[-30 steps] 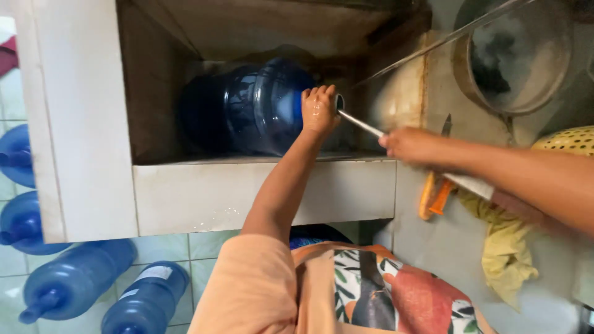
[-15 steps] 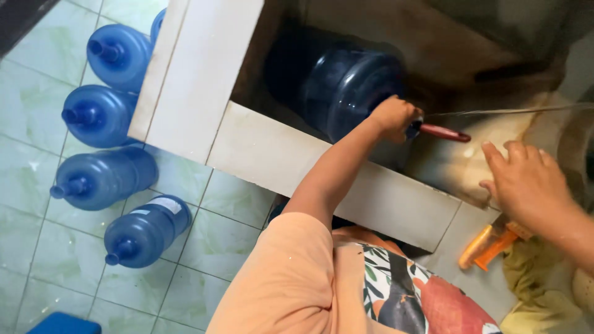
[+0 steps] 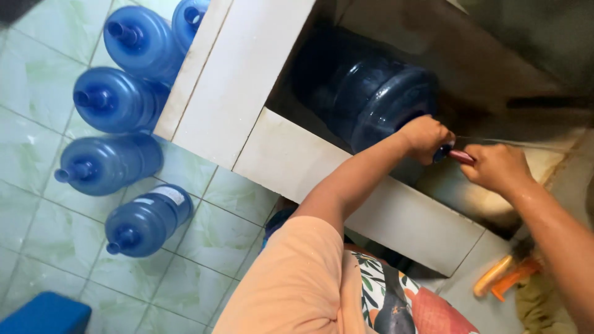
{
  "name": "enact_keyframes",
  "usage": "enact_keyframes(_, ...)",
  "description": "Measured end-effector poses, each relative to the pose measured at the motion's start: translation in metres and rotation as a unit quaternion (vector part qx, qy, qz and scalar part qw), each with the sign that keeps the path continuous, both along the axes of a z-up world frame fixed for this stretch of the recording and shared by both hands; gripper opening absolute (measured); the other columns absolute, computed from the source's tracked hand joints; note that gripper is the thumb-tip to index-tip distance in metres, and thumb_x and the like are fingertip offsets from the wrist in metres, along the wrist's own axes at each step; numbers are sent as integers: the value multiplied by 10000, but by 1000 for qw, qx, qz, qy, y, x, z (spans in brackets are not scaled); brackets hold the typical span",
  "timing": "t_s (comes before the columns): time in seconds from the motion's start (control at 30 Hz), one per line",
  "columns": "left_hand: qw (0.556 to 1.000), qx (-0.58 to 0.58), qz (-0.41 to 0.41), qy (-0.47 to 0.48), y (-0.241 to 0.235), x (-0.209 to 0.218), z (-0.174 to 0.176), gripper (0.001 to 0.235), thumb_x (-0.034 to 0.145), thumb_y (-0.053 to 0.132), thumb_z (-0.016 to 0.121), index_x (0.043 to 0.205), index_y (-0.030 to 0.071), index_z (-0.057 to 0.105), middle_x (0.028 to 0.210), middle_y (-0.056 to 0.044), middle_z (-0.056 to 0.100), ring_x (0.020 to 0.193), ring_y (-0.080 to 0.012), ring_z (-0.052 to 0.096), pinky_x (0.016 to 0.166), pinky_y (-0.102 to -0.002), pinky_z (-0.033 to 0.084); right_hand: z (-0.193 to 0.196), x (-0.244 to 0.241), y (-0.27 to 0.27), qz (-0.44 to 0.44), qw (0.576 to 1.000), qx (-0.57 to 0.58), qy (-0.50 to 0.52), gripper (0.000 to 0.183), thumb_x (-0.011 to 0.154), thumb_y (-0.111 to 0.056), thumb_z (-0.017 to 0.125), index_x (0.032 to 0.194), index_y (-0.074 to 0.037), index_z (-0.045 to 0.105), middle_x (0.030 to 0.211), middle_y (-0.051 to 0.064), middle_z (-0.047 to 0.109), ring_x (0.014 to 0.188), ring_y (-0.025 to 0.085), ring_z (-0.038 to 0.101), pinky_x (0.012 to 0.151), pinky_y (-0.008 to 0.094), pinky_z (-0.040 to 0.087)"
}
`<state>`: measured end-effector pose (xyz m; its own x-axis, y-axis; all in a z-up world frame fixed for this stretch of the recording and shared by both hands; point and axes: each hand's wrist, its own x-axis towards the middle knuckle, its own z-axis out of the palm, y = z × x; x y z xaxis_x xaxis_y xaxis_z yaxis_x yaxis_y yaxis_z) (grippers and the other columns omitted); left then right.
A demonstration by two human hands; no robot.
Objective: The recorder is washing a large blue plastic water dispenser bottle at a sink using a long-handled brush and soapy water.
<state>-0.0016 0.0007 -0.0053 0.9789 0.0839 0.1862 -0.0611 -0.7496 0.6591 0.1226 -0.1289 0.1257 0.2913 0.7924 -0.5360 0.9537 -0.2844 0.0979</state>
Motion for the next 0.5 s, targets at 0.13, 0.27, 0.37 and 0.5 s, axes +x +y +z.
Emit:
enact_keyframes(0.13,998,-7,-42,45,12,1,8,380,561,277,790,937,244,743,825,-82,745,793,-327,724,698,-453,571,-62,-18,-57,-129,938,199,253,303,827,-309,740,1018,-76,719,942,140,745,847,325,738,743,410,572)
enact_keyframes(0.27,997,-17,-52,63,6,4,11,340,553,286,795,887,244,745,809,-86,745,803,-340,720,706,-460,571,-8,-82,-29,-188,962,177,92,314,883,-272,764,1099,-53,704,974,202,712,873,400,697,744,479,557)
enact_keyframes(0.37,995,-4,-56,77,8,3,17,272,594,303,783,855,243,741,815,-86,745,818,-338,721,725,-457,571,-5,-79,-15,-31,992,105,-55,284,946,-307,735,1069,-52,717,1001,215,713,845,406,714,721,489,572)
enact_keyframes(0.5,997,0,-49,61,5,5,4,287,584,292,774,865,244,742,818,-87,745,812,-336,724,720,-456,574,-5,-48,14,19,998,-64,7,286,859,-369,774,930,-92,758,838,189,718,790,398,722,716,495,583)
